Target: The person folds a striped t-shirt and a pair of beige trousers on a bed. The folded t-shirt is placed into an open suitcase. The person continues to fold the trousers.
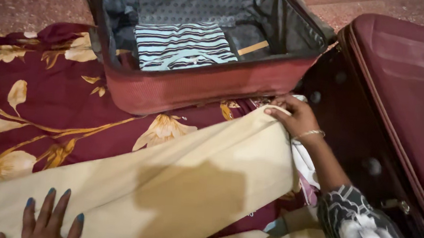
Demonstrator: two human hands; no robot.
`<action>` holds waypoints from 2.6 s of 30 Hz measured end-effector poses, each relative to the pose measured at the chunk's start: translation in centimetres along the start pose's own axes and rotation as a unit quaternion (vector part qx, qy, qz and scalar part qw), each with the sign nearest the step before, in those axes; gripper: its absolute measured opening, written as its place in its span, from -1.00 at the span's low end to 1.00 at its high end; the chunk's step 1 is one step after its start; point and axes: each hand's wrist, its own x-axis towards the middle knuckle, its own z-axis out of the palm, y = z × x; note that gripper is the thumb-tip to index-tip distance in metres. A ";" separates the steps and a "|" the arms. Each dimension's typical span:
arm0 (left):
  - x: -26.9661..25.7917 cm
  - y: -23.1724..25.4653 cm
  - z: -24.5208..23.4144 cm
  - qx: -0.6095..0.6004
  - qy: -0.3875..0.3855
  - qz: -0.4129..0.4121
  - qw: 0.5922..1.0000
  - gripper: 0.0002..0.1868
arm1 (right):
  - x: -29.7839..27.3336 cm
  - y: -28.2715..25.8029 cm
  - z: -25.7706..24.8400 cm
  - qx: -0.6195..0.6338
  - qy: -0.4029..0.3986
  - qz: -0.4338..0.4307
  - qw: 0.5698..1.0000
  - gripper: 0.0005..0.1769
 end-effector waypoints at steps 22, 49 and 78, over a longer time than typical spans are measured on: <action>0.1 -0.6 0.7 -0.049 0.047 0.021 0.997 -0.21 | -4.3 7.1 3.6 0.123 0.012 0.402 0.907 -0.48; 6.4 -0.6 -9.4 -0.006 -0.074 -0.086 0.994 -0.28 | -4.1 -5.0 12.4 -0.297 -0.007 -0.154 0.942 -0.60; 3.9 8.2 -5.0 -0.050 -0.045 0.103 0.992 -0.08 | -12.0 -10.7 28.5 -0.287 -0.091 -0.186 0.935 -0.14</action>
